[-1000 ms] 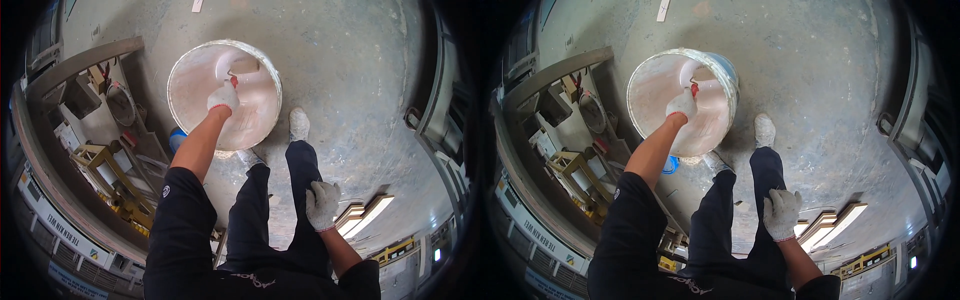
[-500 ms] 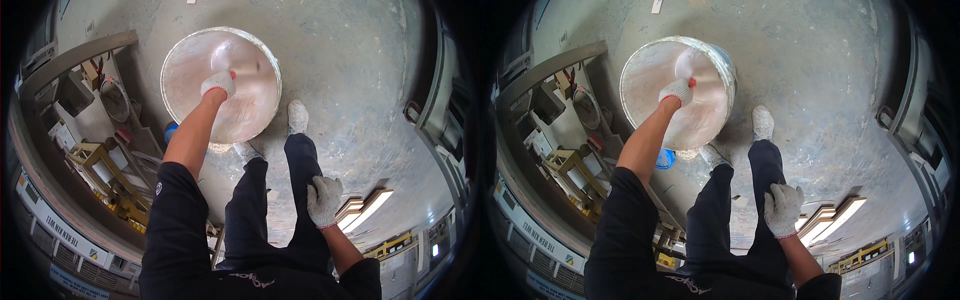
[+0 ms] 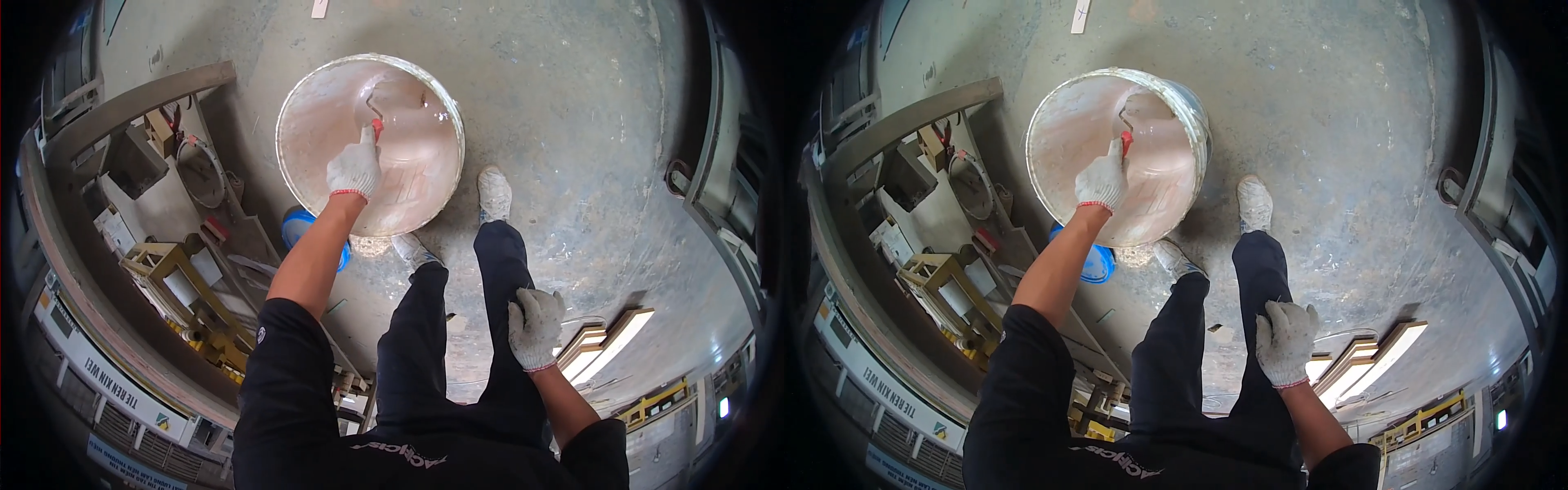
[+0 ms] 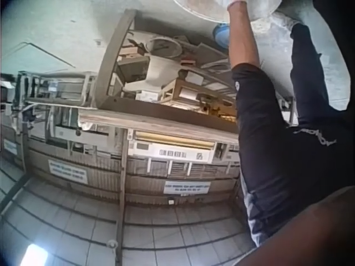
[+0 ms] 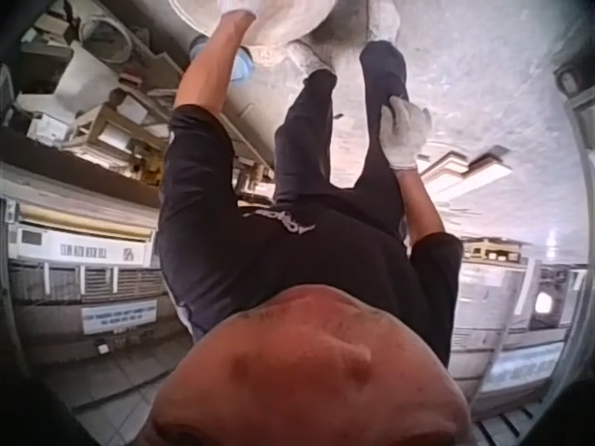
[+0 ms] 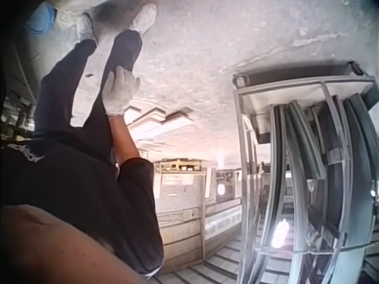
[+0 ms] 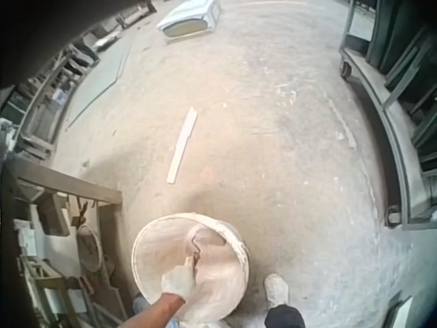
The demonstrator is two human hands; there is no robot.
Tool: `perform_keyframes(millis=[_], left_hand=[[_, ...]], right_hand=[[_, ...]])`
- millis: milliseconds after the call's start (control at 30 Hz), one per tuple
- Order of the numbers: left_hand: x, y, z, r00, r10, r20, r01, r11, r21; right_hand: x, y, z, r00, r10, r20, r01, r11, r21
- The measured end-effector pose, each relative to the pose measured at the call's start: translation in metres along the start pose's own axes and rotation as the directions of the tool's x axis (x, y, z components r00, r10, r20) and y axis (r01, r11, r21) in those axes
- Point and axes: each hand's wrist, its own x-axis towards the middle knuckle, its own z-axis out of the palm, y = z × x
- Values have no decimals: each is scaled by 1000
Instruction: Applying a coating to wooden panels using a paint roller.
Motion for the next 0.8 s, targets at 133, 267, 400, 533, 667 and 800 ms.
perform_keyframes(millis=[133, 267, 400, 533, 667, 800], left_hand=[[-20, 1, -16, 1000, 5, -16, -5, 1000, 7], [-20, 7, -16, 998, 52, 42, -53, 998, 30], [27, -10, 16, 970, 111, 214, -150, 973, 176], [82, -11, 26, 990, 7, 141, -38, 975, 220], [49, 13, 12, 983, -81, 167, 66, 993, 98], [78, -19, 4, 943, -1, 332, -119, 932, 342]], right_hand=[[-1, -1, -1, 1000, 8, 14, -8, 1000, -9], [-3, 3, -6, 1000, 13, 17, -12, 1000, -28], [-3, 0, -5, 1000, 11, 11, -11, 1000, -13], [2, 3, 4, 1000, -5, 31, 4, 999, 47], [-11, 12, -7, 998, 45, 36, -45, 999, 8], [-10, 7, 0, 1000, 20, 21, -20, 999, 48]])
